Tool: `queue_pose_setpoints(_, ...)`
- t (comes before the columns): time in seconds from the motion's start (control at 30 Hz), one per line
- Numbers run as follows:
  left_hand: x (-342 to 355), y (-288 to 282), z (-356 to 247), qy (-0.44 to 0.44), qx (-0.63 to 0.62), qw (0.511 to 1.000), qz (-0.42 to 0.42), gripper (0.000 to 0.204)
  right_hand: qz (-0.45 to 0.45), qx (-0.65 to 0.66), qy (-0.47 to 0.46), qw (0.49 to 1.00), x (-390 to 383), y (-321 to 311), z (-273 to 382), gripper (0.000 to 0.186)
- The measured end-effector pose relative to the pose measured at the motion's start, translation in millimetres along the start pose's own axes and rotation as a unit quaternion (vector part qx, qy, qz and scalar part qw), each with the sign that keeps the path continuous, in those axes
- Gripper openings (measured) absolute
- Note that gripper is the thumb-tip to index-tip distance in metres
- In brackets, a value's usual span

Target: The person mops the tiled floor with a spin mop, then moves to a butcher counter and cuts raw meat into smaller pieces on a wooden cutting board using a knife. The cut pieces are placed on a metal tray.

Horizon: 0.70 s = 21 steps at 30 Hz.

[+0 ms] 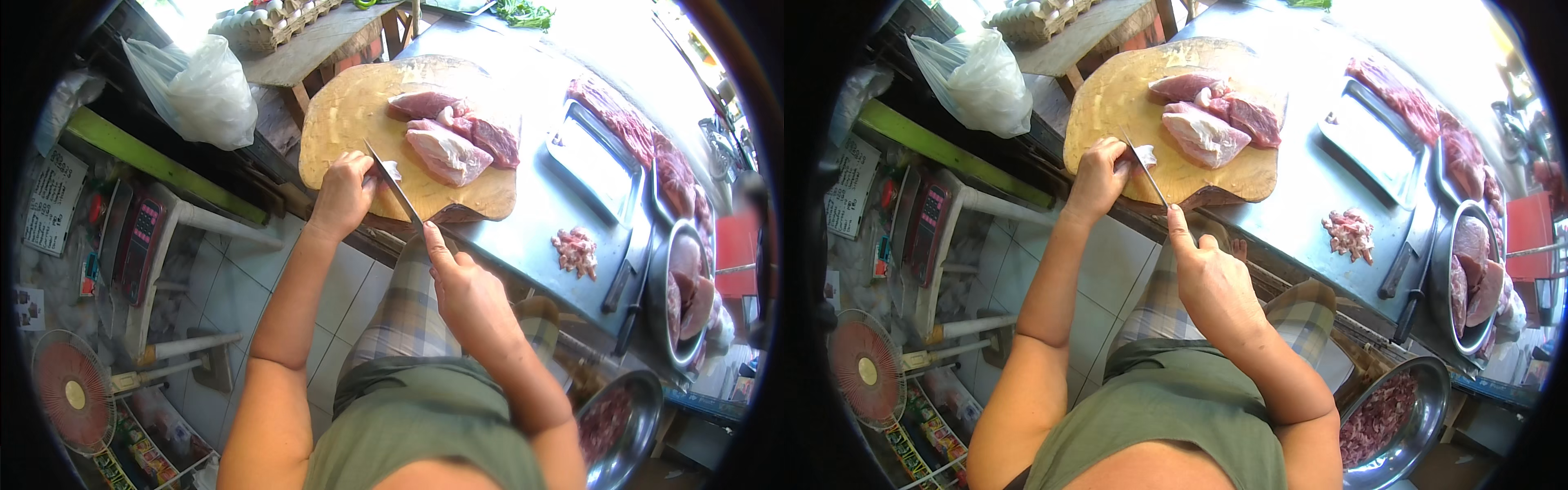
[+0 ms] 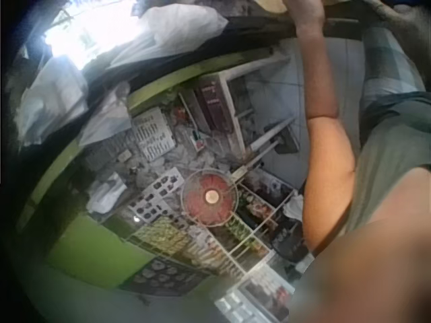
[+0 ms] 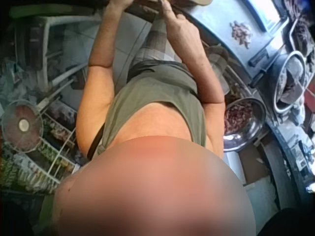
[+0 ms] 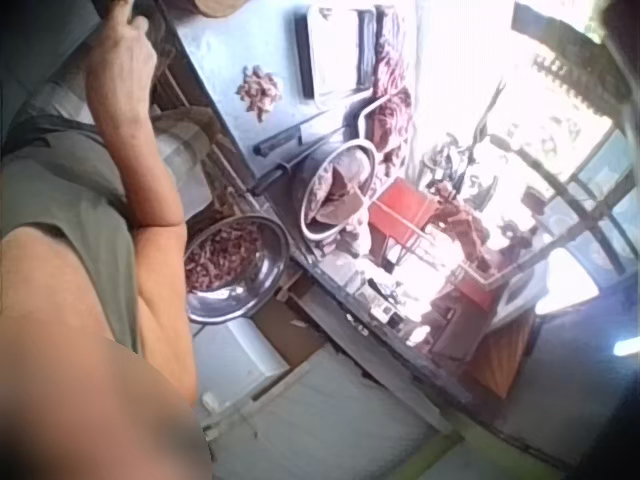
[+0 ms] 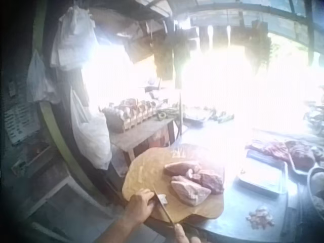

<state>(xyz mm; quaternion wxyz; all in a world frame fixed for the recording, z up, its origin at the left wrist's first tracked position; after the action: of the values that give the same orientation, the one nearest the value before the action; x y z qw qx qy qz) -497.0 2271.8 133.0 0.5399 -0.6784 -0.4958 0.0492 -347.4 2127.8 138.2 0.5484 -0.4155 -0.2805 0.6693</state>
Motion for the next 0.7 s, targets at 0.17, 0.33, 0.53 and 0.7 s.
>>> queue_pose_setpoints(0.17,-2.4,-0.5,11.5,-0.017,-0.05,0.999,-0.012,0.016,-0.007,0.024,-0.01,1.0,-0.2,-11.1,3.9,0.065)
queue_pose_setpoints(0.33,-14.1,-12.7,41.5,-0.121,-0.111,0.985,-0.058,0.022,-0.077,0.107,-0.036,0.991,-7.5,-41.3,2.0,0.059)
queue_pose_setpoints(0.53,5.2,8.4,8.3,0.01,-0.016,1.0,0.019,0.017,-0.067,0.156,0.025,0.985,-1.8,-39.8,-18.2,0.056)
queue_pose_setpoints(0.7,7.2,26.5,35.3,-0.209,-0.39,0.891,-0.097,0.019,-0.082,0.196,0.042,0.976,-4.6,-46.0,-29.6,0.055)
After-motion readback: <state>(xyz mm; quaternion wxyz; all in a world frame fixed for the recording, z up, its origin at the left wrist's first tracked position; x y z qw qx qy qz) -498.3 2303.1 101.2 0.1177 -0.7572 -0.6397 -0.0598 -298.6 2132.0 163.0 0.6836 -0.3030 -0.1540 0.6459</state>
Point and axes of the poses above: each hand's wrist, its own x-axis towards the middle knuckle, its own y-axis out of the palm, z = x × y, the point moved 9 cm from there along x, towards the middle knuckle, and after that the axes turned 13 degrees about y, right-handed, at the moved point
